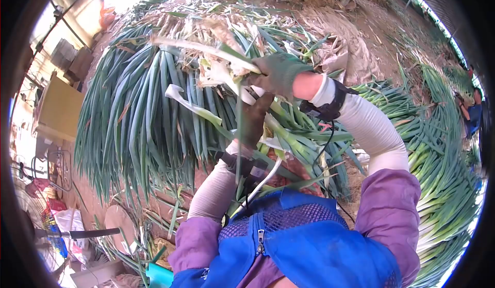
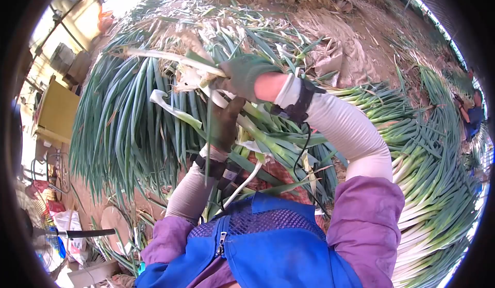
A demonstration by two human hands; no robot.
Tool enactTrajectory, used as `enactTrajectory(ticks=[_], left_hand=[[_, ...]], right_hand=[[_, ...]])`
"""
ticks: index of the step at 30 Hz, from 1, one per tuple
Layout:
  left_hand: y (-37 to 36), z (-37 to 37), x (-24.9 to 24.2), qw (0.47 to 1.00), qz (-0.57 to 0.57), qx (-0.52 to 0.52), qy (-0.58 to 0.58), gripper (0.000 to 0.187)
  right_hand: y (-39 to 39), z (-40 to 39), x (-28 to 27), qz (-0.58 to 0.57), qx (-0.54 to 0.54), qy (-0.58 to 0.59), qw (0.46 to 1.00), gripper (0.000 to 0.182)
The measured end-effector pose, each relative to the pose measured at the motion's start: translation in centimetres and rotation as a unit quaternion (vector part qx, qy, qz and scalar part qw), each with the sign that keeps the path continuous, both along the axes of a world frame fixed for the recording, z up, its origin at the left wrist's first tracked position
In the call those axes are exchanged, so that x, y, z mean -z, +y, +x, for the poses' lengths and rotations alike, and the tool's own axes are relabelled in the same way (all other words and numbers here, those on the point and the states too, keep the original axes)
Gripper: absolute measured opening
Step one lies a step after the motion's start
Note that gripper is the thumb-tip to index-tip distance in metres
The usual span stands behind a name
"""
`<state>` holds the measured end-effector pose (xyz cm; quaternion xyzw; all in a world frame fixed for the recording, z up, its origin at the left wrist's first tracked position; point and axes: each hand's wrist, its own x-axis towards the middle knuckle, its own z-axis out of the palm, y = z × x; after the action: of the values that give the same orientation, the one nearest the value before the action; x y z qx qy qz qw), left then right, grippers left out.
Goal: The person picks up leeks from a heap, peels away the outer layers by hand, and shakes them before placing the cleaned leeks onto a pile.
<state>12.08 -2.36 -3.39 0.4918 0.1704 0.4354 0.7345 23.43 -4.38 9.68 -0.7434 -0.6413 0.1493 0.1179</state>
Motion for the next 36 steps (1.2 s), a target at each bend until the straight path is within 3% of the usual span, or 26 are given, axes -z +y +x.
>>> enactTrajectory(ticks=[1,2,4,5,7,10,11,13,17,19,21,22,25,27,29,30,31,33,36], left_hand=[[0.3,0.0,0.5,1.000,0.005,-0.003,0.009,0.028],[0.3,-0.4,0.4,1.000,-0.003,0.001,0.018,0.026],[0.4,-1.5,-0.1,0.998,-0.028,0.030,0.036,0.025],[0.6,-2.0,-0.4,0.997,-0.039,0.046,0.045,0.024],[1.0,-2.6,-0.4,0.994,0.022,0.078,0.074,0.024],[1.6,-3.2,1.5,0.976,0.136,0.155,0.065,0.020],[2.1,-3.3,1.6,0.948,0.287,0.133,0.037,0.019],[3.0,-3.4,1.3,0.822,0.563,0.083,-0.017,0.017],[2.0,-4.7,0.2,0.922,0.333,0.197,0.003,0.019],[1.3,-4.8,-1.4,0.940,0.236,0.245,-0.009,0.024],[0.4,-5.2,-3.1,0.951,0.076,0.297,0.029,0.032],[0.5,-5.2,-1.5,0.951,0.075,0.298,0.010,0.041],[0.9,-4.8,0.0,0.960,0.091,0.253,0.072,0.038],[0.4,-4.8,0.0,0.958,0.201,0.182,0.090,0.029],[-0.5,-4.0,-0.2,0.975,0.133,0.165,0.064,0.025],[-0.7,-3.5,0.2,0.979,0.101,0.165,0.065,0.023],[-0.9,-3.0,0.6,0.982,0.068,0.165,0.066,0.022],[-1.6,-2.6,-1.5,0.972,0.122,0.163,0.114,0.025],[-2.3,-1.4,-1.5,0.976,0.049,0.203,0.059,0.026]], right_hand=[[-0.6,-0.4,-1.3,-0.013,0.018,-0.005,1.000,0.039],[-0.6,0.2,-1.6,0.086,0.008,-0.058,0.995,0.030],[-0.6,2.4,-3.8,0.165,0.105,0.106,0.975,0.025],[-0.1,4.9,-3.7,0.235,0.081,0.162,0.955,0.027],[0.8,7.6,-3.3,0.252,-0.067,0.318,0.912,0.032],[1.4,6.1,0.5,0.139,-0.185,0.356,0.905,0.053],[1.1,5.2,1.0,0.063,-0.215,0.376,0.899,0.054],[0.0,2.8,2.1,-0.077,-0.251,0.415,0.871,0.056],[-0.7,1.6,2.3,-0.157,-0.231,0.443,0.852,0.059],[-1.2,1.2,1.2,-0.162,-0.218,0.405,0.873,0.060],[-1.5,0.9,0.6,-0.095,-0.254,0.289,0.918,0.056],[-1.6,1.0,0.4,-0.042,-0.233,0.183,0.954,0.052],[-2.3,1.5,-0.9,0.031,-0.231,0.123,0.965,0.045],[-1.8,1.7,0.4,0.083,-0.196,-0.053,0.976,0.043],[-2.7,0.0,-1.5,0.112,-0.146,-0.246,0.952,0.041],[-1.8,2.1,0.0,0.282,-0.201,-0.235,0.908,0.037],[-0.7,2.6,-0.5,0.259,-0.137,-0.215,0.931,0.037],[1.4,3.4,-1.8,0.212,-0.009,-0.178,0.961,0.037],[1.9,6.5,-2.9,0.285,-0.112,-0.188,0.933,0.031]])
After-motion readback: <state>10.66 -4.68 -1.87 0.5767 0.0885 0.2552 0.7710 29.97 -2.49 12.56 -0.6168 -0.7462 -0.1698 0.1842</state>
